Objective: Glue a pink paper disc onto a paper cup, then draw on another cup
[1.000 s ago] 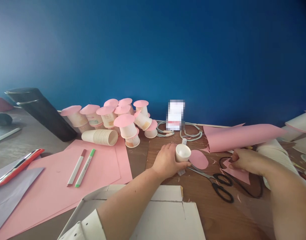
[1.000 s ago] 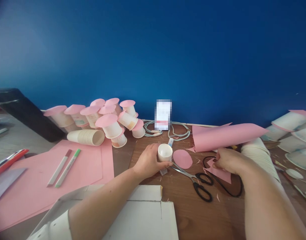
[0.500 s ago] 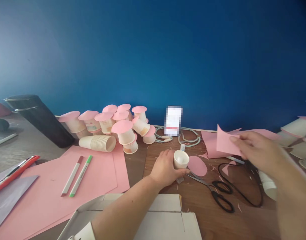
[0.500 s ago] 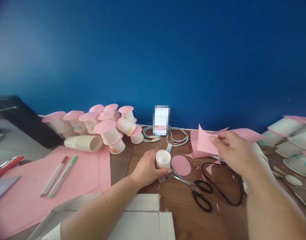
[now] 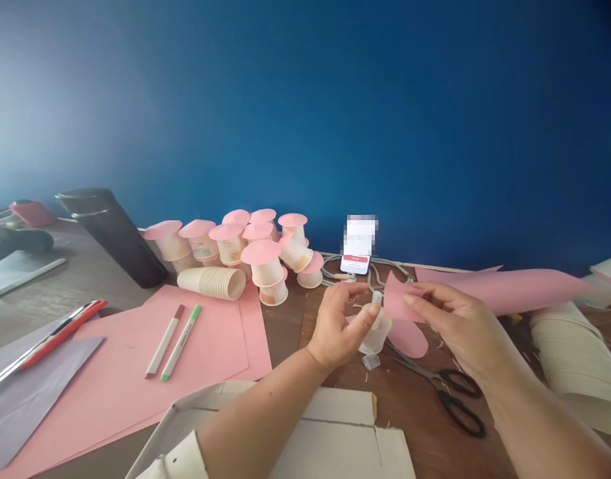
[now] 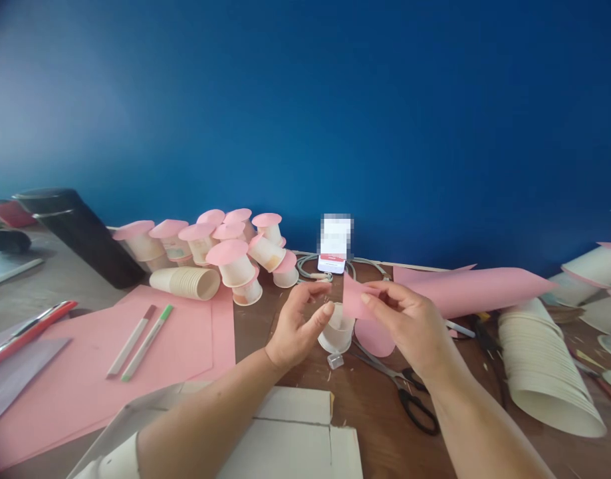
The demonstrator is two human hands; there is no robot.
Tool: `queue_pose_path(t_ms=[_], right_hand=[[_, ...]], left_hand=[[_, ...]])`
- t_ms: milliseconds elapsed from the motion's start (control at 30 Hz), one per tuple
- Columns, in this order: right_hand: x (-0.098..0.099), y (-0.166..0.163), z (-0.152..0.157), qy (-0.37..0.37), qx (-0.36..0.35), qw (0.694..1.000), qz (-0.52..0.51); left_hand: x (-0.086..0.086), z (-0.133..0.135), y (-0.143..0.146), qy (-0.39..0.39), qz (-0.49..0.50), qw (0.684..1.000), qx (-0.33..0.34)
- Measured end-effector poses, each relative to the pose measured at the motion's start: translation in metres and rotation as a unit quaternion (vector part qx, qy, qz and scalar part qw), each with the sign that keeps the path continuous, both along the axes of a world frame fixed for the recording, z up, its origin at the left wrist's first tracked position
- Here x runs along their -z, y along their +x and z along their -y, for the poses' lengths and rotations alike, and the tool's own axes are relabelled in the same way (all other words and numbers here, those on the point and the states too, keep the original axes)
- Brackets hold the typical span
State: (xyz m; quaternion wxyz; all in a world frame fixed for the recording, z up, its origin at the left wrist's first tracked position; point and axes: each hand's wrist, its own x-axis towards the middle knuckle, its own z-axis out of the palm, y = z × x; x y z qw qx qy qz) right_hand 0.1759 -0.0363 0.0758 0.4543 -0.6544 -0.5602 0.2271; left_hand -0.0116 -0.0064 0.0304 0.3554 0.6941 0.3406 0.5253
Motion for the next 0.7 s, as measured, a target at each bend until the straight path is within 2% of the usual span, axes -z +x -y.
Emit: queue_pose_path(t_ms=[167, 267, 400, 500, 567, 700], right_hand=[[-0.004, -0.020, 0.009, -0.036, -0.058, 0.998, -0.017], [-0.001, -0.016, 0.008, -0.069, -0.083, 0.989, -0.106], [0.000, -0.010, 0.005, -0.116, -0.128, 0.958, -0.229], [-0.002, -0.013, 0.006, -0.122, -0.135, 0.967, -0.176], [-0.003, -0.017, 0.008, -0.117, -0.107, 0.981, -0.116], [-0.005, -0.023, 0.011, -0.090, -0.053, 0.993, -0.056]], left_hand=[[-0.007, 0.000, 0.003, -0.055, 0.069, 0.995, 0.051], [-0.007, -0.002, 0.004, -0.068, 0.104, 0.990, 0.064], [-0.008, -0.004, 0.003, -0.046, 0.115, 0.991, 0.043], [-0.008, -0.003, 0.003, -0.037, 0.113, 0.992, 0.044], [-0.008, -0.002, 0.003, -0.042, 0.114, 0.991, 0.052], [-0.010, -0.002, 0.003, -0.133, 0.162, 0.974, 0.088]])
